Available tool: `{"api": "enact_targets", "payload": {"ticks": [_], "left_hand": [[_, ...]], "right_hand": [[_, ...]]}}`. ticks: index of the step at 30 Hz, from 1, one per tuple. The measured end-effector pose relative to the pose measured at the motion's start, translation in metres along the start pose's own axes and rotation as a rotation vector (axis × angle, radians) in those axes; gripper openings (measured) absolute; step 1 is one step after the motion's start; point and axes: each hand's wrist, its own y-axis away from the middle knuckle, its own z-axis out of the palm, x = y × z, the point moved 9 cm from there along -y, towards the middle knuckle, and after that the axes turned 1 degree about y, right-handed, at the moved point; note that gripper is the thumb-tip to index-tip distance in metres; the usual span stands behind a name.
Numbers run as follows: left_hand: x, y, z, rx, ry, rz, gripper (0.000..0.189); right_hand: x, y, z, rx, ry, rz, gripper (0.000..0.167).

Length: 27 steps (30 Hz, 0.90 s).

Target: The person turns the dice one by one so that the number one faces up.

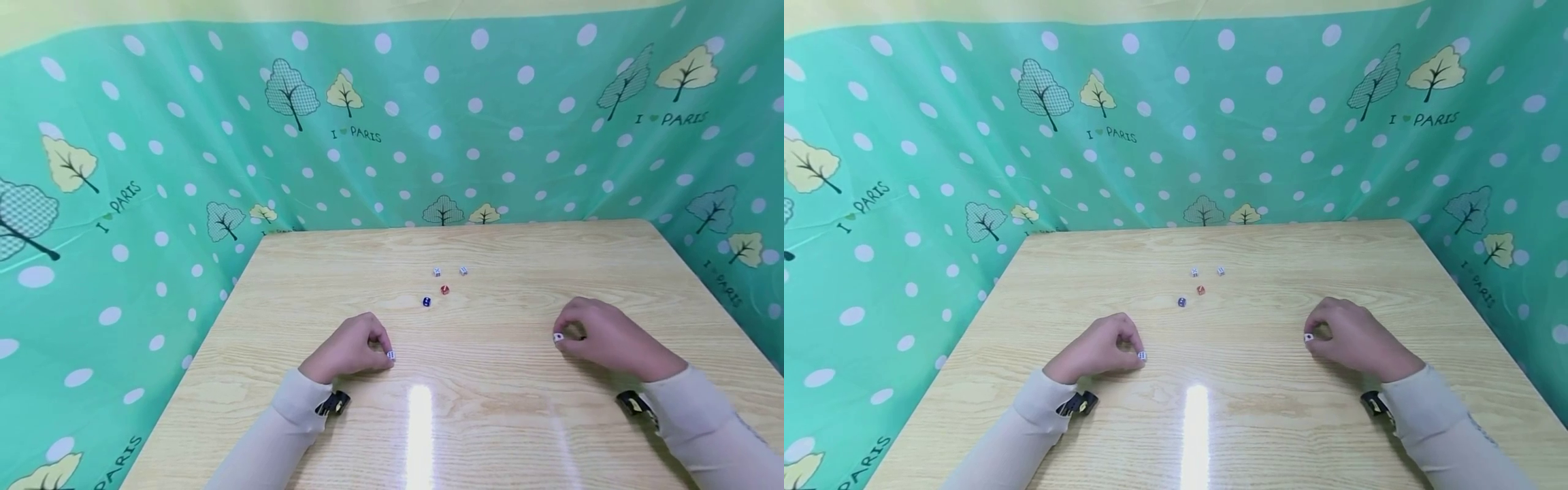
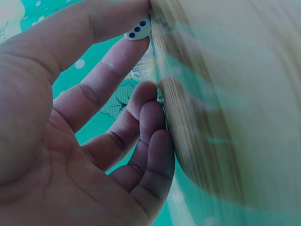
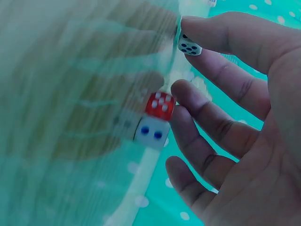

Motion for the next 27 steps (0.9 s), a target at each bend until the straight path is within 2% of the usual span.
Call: {"api": "enact_targets", "payload": {"ticks": [11,18,27], "left_hand": [[-0.001,-0.001,0.001,0.002,0.001,0.006,0.019],[-0.001,0.000,0.000,0.010,-0.004,0.000,0.019],[0.000,-0.001,-0.001,0.018,-0.001,0.003,0.020]], "right_hand": [[0.022,0.005,-0.002,0.005,-0.016,0.044,0.012],[0.025,0.009,-0.004,0.012,-0.005,0.040,0.012],[0.032,0.013,-0.002,-0.011,-0.015,0.076,0.014]]}}
